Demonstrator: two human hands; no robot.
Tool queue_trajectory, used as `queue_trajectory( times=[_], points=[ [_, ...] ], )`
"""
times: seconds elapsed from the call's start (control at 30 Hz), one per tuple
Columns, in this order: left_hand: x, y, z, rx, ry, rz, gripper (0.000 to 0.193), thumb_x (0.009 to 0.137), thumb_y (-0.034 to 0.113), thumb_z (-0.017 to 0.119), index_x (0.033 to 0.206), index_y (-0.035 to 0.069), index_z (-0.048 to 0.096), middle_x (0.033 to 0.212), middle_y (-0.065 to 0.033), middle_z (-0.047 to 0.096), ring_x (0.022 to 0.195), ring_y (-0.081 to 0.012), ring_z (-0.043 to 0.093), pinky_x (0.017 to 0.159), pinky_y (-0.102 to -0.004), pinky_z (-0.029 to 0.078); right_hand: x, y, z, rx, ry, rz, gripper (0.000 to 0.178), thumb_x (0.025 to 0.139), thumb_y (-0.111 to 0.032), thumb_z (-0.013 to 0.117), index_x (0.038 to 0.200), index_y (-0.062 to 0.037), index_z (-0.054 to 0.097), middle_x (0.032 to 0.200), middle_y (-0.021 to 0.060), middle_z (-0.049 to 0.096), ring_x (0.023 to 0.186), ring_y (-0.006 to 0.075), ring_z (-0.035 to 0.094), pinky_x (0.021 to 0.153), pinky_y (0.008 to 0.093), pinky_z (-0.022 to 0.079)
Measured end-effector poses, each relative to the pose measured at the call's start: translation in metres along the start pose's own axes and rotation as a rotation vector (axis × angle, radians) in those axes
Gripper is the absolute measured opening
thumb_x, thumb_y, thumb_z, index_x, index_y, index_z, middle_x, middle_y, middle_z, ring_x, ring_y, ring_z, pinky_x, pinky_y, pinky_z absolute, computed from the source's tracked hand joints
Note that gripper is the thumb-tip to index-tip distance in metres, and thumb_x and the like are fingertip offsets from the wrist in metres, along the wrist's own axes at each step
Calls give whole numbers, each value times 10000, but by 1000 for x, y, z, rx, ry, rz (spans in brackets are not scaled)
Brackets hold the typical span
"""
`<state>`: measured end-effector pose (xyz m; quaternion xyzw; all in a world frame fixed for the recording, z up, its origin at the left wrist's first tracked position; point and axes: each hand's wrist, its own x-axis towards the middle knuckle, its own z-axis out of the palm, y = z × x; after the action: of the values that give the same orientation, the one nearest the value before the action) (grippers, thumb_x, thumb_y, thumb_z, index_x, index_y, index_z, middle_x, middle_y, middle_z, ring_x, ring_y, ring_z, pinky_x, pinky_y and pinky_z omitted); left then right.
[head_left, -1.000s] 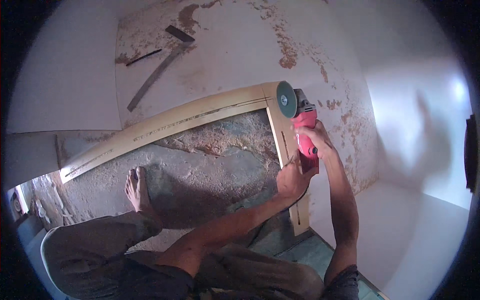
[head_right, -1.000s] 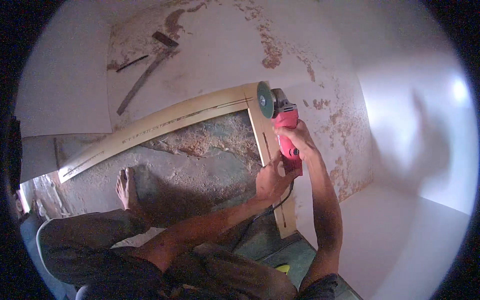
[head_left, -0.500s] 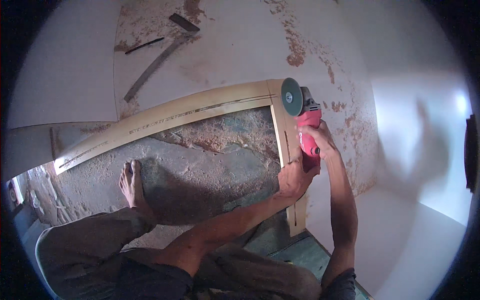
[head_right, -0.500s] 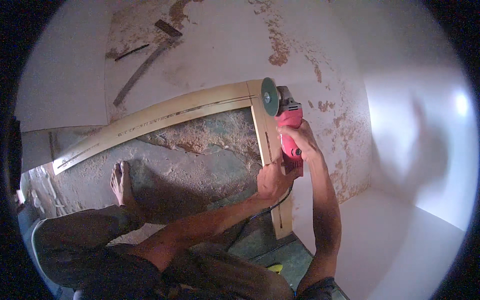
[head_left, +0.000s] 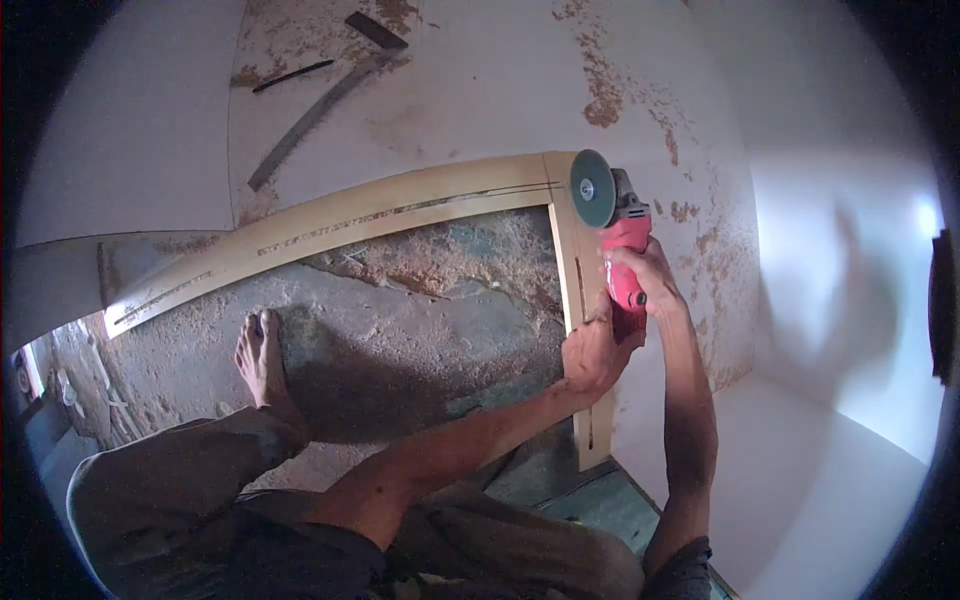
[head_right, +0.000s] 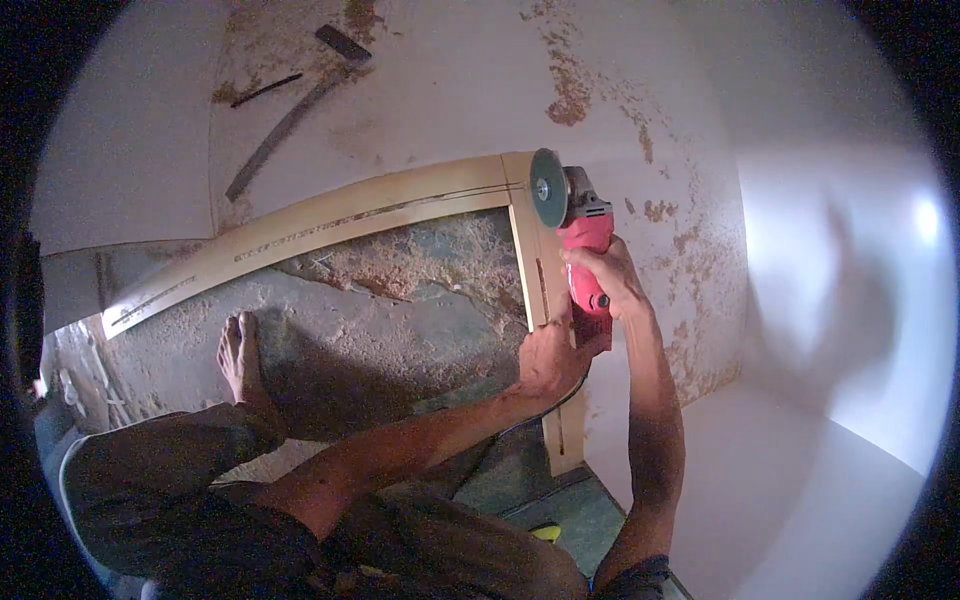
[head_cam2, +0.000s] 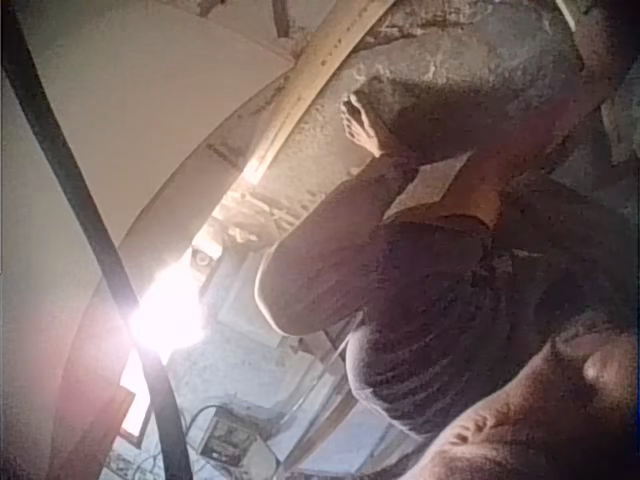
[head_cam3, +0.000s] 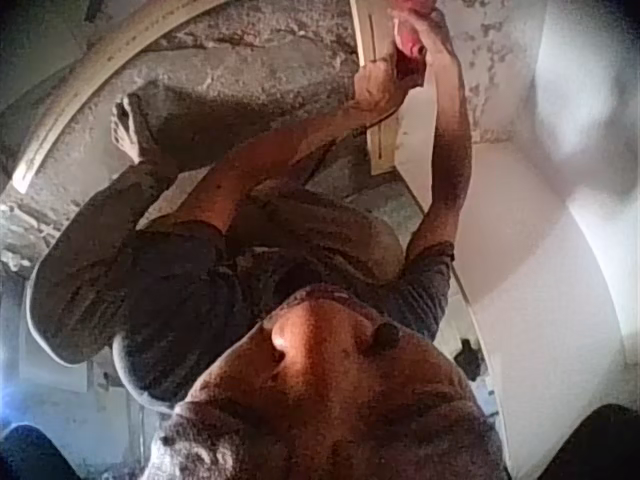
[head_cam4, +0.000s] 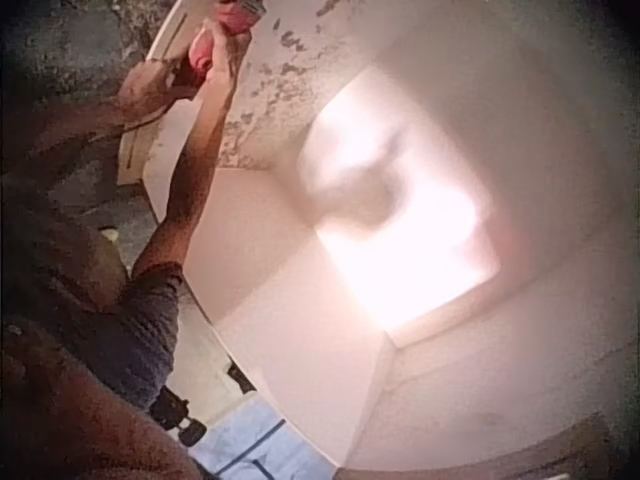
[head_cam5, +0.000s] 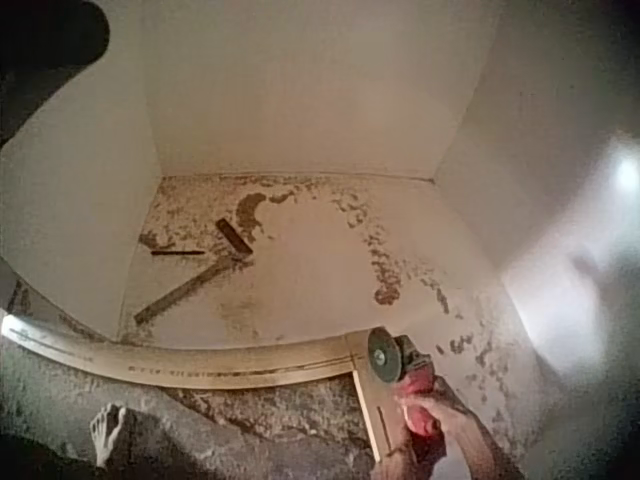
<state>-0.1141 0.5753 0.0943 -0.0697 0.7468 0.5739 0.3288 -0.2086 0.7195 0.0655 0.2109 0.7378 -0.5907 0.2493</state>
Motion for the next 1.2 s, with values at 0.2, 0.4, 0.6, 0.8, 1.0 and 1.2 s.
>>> queue_trajectory(
  times=[0.2,0.4,0.6,0.8,1.0,1.2],
  points=[
    [4,-10,9,-20,66,42,806,797,474,813,1385,99,411,887,-244,732,871,-464,711,762,-561,560,-1,-4,0,23,-56,-9,458,796,-183,799,1220,-59,677,890,38,682,723,158,685,615,329,568],
    [5,-11,12,-21,65,38,687,803,371,830,1294,95,437,894,-201,745,870,-447,718,777,-551,559,-5,-8,2,13,-25,48,389,797,-192,794,1143,-57,679,860,38,679,709,154,677,604,320,560],
    [7,-14,13,-46,69,52,655,813,375,824,1264,88,444,892,-193,746,875,-439,721,782,-541,562,4,1,-2,-21,-30,15,381,790,-199,803,1120,-60,674,851,44,681,703,155,679,602,325,561],
    [5,-11,10,0,40,18,771,835,439,795,1392,77,404,894,-206,743,886,-439,721,790,-540,564,1,-2,-2,-44,-16,13,380,789,-196,806,1117,-59,670,857,45,682,715,156,683,607,329,562],
    [7,-16,12,-49,58,87,864,827,457,797,1446,40,363,887,-222,738,866,-457,717,773,-544,568,0,-9,3,-32,-18,10,375,791,-187,796,1118,-61,662,856,53,682,713,159,683,598,330,563],
    [5,-13,8,-23,15,22,848,823,445,805,1445,60,378,933,-219,743,903,-439,719,786,-540,567,0,-8,4,-38,-25,17,359,802,-189,779,1117,-65,660,839,46,680,693,156,677,589,324,561]
  ],
)
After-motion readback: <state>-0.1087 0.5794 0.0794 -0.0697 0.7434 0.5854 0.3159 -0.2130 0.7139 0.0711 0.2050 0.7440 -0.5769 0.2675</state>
